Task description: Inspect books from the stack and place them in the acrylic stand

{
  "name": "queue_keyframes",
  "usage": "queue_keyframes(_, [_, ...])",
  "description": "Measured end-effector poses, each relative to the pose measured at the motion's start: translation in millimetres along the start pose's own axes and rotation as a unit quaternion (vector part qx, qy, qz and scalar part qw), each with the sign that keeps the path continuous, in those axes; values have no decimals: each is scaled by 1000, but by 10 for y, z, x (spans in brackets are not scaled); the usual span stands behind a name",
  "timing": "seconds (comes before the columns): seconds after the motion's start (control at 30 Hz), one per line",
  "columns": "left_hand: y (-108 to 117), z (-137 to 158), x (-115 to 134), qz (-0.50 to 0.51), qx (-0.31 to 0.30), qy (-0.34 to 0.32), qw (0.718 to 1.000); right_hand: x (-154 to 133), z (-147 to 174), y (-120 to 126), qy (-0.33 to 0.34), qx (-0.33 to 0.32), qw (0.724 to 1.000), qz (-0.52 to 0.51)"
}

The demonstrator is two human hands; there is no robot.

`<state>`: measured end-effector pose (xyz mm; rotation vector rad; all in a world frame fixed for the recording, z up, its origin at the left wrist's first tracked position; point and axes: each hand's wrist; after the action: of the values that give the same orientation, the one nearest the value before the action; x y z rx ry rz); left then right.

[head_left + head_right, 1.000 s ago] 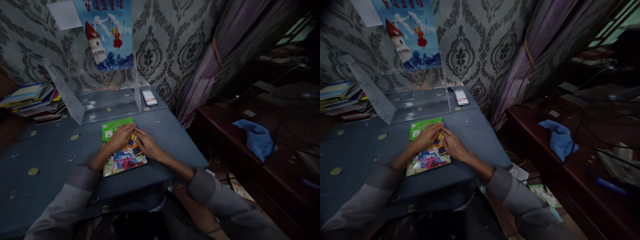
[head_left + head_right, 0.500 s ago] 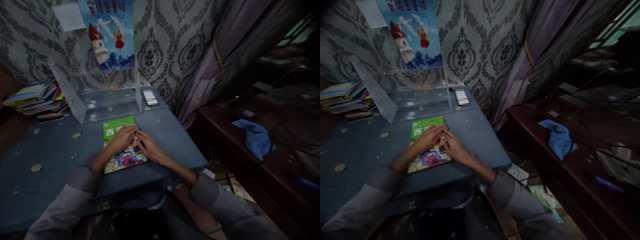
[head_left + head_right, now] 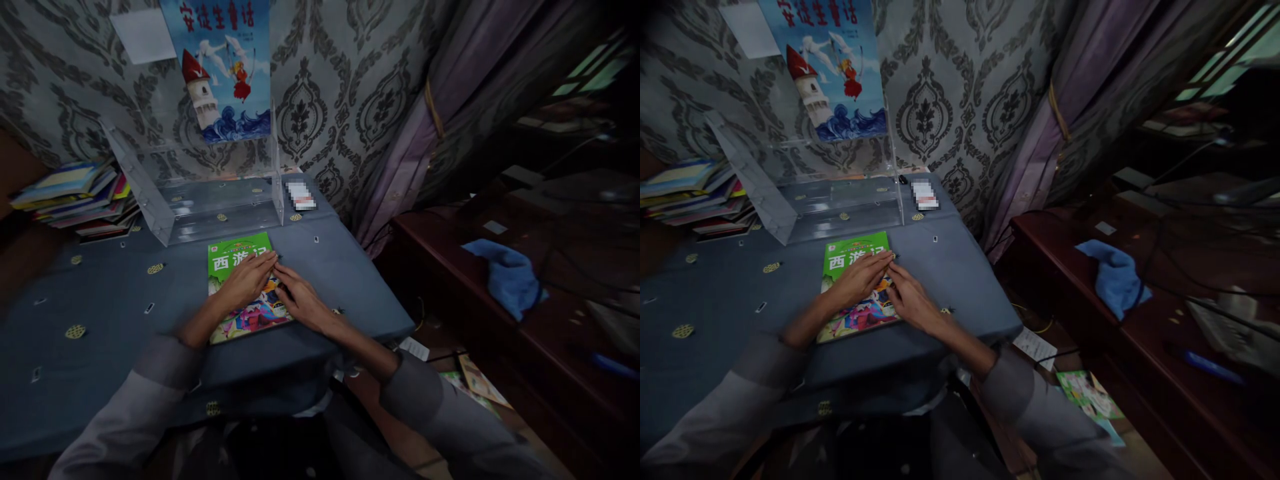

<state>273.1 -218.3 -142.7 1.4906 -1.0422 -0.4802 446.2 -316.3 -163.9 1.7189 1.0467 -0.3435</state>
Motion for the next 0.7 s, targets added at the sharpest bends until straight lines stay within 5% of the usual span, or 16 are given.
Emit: queue_keyframes(0.7, [-13,245,243,3,-6,-32,999,-83,415,124,18,-63,997,-28])
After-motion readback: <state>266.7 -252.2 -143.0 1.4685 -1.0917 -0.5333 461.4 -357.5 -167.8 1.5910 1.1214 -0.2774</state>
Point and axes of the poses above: each hand's wrist, its own z-axis away from the middle knuckle, its own y-axis out of the back of the hand, x = y × z, and after that the axes turned 5 degrees about y, right-handed
